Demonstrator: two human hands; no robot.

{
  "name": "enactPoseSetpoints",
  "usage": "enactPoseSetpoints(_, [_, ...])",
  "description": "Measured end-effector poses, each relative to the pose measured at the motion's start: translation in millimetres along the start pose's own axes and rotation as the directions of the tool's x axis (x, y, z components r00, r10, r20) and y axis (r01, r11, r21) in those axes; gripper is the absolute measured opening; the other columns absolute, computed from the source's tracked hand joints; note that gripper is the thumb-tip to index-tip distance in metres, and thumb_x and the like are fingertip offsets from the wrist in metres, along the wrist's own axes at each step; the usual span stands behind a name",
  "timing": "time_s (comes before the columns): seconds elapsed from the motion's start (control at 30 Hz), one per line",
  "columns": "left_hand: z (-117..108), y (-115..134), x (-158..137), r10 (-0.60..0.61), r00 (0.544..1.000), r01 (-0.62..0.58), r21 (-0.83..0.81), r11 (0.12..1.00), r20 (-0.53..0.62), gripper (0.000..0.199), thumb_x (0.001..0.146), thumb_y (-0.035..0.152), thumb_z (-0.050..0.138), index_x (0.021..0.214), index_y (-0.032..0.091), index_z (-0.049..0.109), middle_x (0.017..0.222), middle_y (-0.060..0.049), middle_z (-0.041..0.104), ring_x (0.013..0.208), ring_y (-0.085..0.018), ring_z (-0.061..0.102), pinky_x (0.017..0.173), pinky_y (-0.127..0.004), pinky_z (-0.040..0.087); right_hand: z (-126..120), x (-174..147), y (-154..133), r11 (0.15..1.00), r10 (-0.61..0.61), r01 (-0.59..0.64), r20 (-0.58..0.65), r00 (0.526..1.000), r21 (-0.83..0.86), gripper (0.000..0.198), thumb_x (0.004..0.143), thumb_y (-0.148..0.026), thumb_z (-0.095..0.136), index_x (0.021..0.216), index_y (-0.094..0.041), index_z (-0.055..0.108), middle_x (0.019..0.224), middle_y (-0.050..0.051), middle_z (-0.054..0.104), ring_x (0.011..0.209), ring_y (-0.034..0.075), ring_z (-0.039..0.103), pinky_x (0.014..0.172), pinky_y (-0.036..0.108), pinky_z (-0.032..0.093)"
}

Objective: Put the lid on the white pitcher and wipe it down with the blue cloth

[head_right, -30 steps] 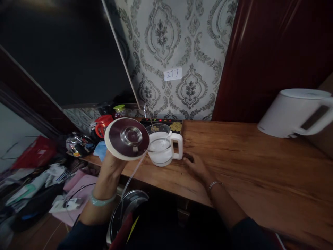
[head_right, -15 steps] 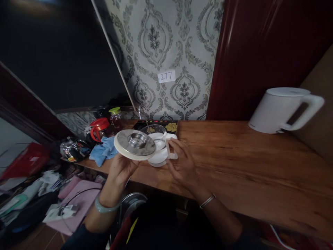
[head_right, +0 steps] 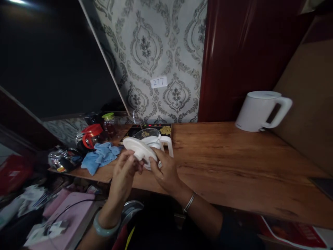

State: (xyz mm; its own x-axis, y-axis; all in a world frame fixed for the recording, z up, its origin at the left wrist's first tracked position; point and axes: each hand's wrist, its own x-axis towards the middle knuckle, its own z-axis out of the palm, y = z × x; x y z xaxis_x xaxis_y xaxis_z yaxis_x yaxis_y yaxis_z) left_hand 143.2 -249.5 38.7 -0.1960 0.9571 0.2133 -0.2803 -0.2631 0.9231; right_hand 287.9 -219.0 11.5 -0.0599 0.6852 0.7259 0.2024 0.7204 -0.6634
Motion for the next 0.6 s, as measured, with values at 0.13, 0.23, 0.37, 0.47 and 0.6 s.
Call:
enactPoseSetpoints(0.13, [-9,-6,-1,0.339,0.941,-0.306,0.426,0.852,-0.002,0.035,0.071,0.025,0.08,0.102,0.021,0.066,0.086,-0.001,0.063,0.073,-0.013,0.056,0.069,-0.023,0.044,3,4,-4,0.987,0.121,-0.118,-0.022,0.992,0.107,0.024,0.093,-0.031,0.05,0.105,-0.021,0.068,0.076,0.001,0.067,0.065,0.016,0.06,0.06,0.026,0.05])
enactPoseSetpoints(0.23, [-16,-11,3,0.438,0.889,-0.425,0.593,0.684,0.132,0.036,0.072,0.023,0.078,0.106,0.022,0.068,0.094,-0.005,0.062,0.08,-0.017,0.056,0.078,-0.028,0.045,5,5,-3,0.97,0.176,-0.174,-0.001,0.984,0.169,0.022,0.092,-0.033,0.052,0.097,-0.02,0.069,0.069,-0.001,0.061,0.06,0.014,0.054,0.053,0.023,0.044])
enactPoseSetpoints(0.37, [-19,-10,6,0.495,0.849,-0.485,0.648,0.587,0.187,0.033,0.073,0.022,0.077,0.105,0.021,0.069,0.096,-0.007,0.063,0.086,-0.02,0.055,0.083,-0.031,0.045,5,3,-5,0.945,0.217,-0.222,0.048,0.975,0.241,0.024,0.091,-0.037,0.054,0.098,-0.019,0.069,0.071,-0.001,0.062,0.06,0.014,0.055,0.054,0.023,0.045])
enactPoseSetpoints(0.47, [-20,-3,9,0.515,0.835,-0.496,0.669,0.554,0.192,0.032,0.072,0.022,0.076,0.104,0.022,0.07,0.095,-0.007,0.063,0.086,-0.021,0.055,0.08,-0.03,0.045,-3,2,-2,0.939,0.158,-0.19,0.13,0.979,0.285,0.03,0.094,-0.04,0.052,0.113,-0.022,0.067,0.092,0.003,0.07,0.08,0.019,0.064,0.07,0.028,0.053])
enactPoseSetpoints(0.6, [-27,12,16,0.509,0.837,-0.485,0.701,0.522,0.199,0.028,0.073,0.024,0.074,0.1,0.022,0.07,0.092,-0.005,0.063,0.085,-0.02,0.056,0.079,-0.029,0.045,-17,1,29,0.974,0.158,-0.14,-0.089,0.983,0.176,0.034,0.094,-0.037,0.049,0.124,-0.024,0.06,0.123,0.009,0.065,0.113,0.025,0.06,0.098,0.042,0.048])
